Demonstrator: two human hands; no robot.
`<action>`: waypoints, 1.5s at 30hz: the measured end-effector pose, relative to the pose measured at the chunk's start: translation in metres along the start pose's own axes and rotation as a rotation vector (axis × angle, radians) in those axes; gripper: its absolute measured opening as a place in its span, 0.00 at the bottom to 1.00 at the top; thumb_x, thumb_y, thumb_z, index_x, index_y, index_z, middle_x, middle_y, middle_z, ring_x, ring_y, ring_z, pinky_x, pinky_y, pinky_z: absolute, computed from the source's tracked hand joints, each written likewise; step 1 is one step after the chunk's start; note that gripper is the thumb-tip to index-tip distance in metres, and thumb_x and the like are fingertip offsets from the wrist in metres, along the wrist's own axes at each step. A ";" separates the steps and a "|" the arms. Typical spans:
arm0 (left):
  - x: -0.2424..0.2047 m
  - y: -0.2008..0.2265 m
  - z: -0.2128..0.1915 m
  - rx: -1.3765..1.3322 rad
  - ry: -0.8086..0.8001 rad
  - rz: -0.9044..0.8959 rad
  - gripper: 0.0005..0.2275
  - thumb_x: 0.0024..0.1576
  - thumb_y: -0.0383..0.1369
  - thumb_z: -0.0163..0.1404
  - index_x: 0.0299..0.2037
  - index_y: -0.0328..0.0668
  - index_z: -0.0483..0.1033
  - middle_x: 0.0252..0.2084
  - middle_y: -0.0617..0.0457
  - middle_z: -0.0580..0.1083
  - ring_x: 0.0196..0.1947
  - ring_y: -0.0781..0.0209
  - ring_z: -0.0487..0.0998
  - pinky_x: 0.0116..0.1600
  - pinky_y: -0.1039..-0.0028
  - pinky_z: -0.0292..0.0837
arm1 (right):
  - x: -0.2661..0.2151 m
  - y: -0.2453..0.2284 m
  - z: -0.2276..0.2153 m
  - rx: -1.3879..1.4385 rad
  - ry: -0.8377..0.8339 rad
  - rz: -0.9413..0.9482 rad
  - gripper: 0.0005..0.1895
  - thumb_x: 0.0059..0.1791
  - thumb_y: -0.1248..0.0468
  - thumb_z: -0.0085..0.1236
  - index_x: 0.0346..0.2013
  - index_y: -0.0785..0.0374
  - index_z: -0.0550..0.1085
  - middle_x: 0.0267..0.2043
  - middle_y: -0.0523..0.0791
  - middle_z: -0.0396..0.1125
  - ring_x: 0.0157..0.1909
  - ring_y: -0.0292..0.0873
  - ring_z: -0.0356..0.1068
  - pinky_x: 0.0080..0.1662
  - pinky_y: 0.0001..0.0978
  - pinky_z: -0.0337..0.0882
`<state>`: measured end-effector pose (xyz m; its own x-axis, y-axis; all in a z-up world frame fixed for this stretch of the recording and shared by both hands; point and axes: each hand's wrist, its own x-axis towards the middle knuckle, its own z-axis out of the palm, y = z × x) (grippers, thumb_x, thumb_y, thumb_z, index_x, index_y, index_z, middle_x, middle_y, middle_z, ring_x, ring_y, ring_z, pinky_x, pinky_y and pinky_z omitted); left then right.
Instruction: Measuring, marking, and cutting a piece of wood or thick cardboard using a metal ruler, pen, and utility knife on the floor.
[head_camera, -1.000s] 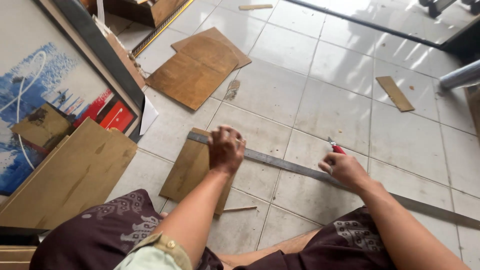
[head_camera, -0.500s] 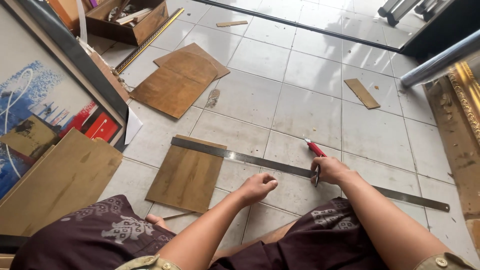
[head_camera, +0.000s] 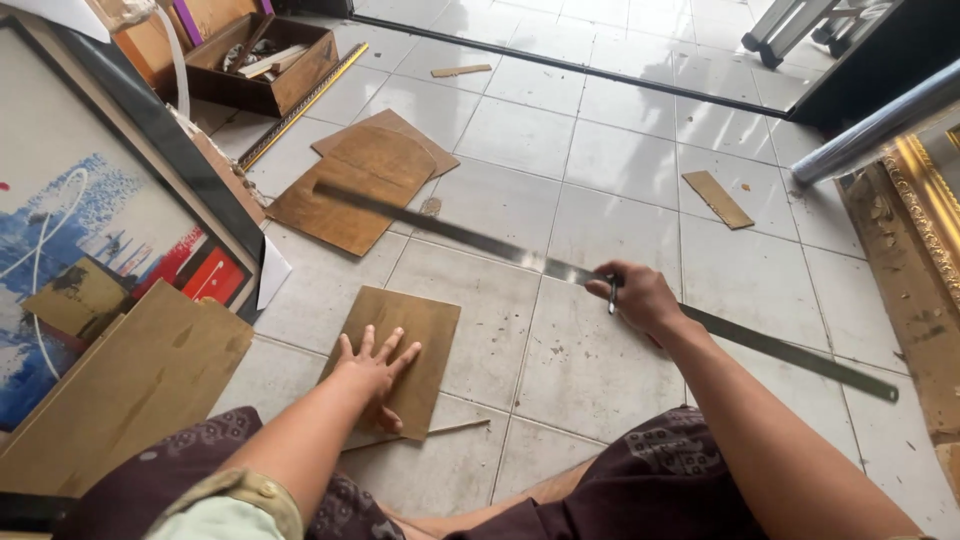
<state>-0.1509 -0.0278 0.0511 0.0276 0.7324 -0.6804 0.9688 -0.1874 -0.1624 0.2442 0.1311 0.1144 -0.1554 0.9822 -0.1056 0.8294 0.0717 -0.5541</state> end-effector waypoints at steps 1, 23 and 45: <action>0.007 0.001 -0.002 0.002 0.005 0.002 0.61 0.52 0.56 0.69 0.88 0.74 0.28 0.92 0.50 0.31 0.87 0.22 0.32 0.80 0.20 0.33 | 0.013 -0.004 0.003 -0.001 0.006 0.001 0.21 0.55 0.44 0.71 0.60 0.45 0.86 0.51 0.51 0.83 0.58 0.56 0.82 0.62 0.51 0.76; 0.093 0.124 -0.171 -2.060 0.629 0.442 0.22 0.75 0.51 0.35 0.63 0.39 0.67 0.42 0.43 0.76 0.35 0.52 0.80 0.40 0.60 0.77 | 0.266 -0.190 0.053 0.657 0.326 0.091 0.30 0.56 0.67 0.62 0.74 0.55 0.70 0.50 0.52 0.80 0.40 0.42 0.86 0.33 0.35 0.90; 0.144 0.112 -0.036 -1.993 0.542 -0.153 0.11 0.68 0.35 0.40 0.56 0.47 0.73 0.37 0.47 0.84 0.30 0.55 0.86 0.29 0.68 0.87 | 0.027 -0.012 0.160 -0.222 -0.182 -0.186 0.21 0.52 0.57 0.68 0.61 0.37 0.82 0.56 0.40 0.82 0.60 0.55 0.81 0.58 0.54 0.83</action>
<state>-0.0300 0.0802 -0.0396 -0.3685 0.8156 -0.4462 -0.1601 0.4171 0.8946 0.1440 0.1285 -0.0138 -0.3917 0.9030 -0.1764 0.8713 0.3025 -0.3865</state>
